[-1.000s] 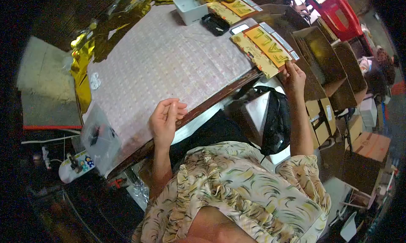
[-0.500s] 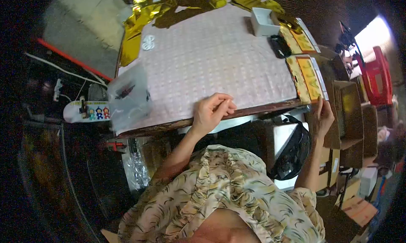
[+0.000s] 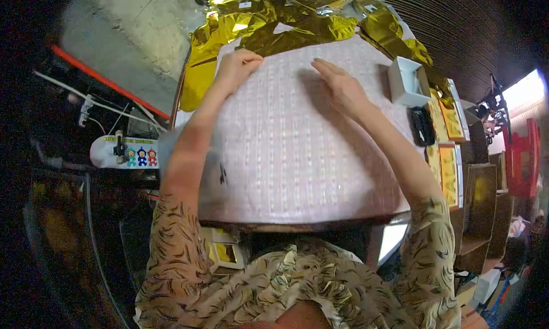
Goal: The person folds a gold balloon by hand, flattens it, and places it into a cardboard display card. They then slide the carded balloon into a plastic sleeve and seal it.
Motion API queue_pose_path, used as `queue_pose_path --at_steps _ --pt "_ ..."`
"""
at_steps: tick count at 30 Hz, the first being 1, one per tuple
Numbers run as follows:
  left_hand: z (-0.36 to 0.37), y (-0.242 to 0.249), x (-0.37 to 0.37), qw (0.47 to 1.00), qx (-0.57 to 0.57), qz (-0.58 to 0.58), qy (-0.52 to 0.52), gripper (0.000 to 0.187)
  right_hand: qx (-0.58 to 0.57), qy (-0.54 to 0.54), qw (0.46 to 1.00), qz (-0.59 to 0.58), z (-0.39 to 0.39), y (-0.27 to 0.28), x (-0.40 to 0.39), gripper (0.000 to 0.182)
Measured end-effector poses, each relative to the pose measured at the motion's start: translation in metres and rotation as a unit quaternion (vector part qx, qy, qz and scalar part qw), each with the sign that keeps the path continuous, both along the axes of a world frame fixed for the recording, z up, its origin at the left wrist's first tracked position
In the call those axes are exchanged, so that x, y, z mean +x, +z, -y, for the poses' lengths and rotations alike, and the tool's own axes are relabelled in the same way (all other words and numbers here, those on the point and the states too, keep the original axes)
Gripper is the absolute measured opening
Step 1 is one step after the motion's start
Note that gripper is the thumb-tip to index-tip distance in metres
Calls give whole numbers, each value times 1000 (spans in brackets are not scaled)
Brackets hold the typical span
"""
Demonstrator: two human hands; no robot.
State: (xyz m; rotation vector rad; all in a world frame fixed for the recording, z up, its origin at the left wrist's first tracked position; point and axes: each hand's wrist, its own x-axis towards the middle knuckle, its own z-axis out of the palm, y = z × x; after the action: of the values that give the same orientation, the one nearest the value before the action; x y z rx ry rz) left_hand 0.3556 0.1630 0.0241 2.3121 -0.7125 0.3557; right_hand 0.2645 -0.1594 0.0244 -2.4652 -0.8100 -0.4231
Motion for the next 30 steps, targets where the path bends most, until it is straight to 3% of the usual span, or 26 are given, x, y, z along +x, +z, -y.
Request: queue_pose_path --at_steps 4,6,8,12,15,18,20,22,24,25,27,29,30 --pt "-12 -20 78 1000 -7 -28 -3 21 -38 -20 999 -6 -40 -36 101 48" --pt "-18 -29 96 998 -32 -54 -15 21 -32 -15 998 43 -53 -51 137 51" --pt "-23 -34 108 994 -37 -85 -49 24 -61 -39 997 17 -60 -63 156 52" --pt "-25 -36 116 986 -24 -160 -45 29 -123 -77 989 23 -62 -77 161 57" --pt "-23 -37 118 980 -67 -178 -51 25 -103 -81 991 34 -64 -78 159 56" --pt "-16 -29 124 982 -7 -189 4 23 -101 -85 991 21 -66 -72 155 53" --pt "-15 -24 135 989 52 -142 4 24 -111 -96 988 40 -70 -67 153 56" --pt "-6 -8 141 995 37 -95 1 23 -120 -105 985 62 -81 -46 158 58" --pt "8 10 149 999 15 -40 -28 21 -73 -150 970 -175 -99 -3 162 67" --pt "16 19 148 999 16 -39 -30 21 -72 -152 970 -173 -102 -9 173 67" --pt "26 31 148 994 82 72 14 21 37 -144 987 53 -112 -11 195 52" --pt "28 27 149 989 50 136 -25 21 28 -158 986 38 -111 5 210 41" --pt "36 27 139 967 7 253 38 22 50 -186 981 15 -110 16 218 38"
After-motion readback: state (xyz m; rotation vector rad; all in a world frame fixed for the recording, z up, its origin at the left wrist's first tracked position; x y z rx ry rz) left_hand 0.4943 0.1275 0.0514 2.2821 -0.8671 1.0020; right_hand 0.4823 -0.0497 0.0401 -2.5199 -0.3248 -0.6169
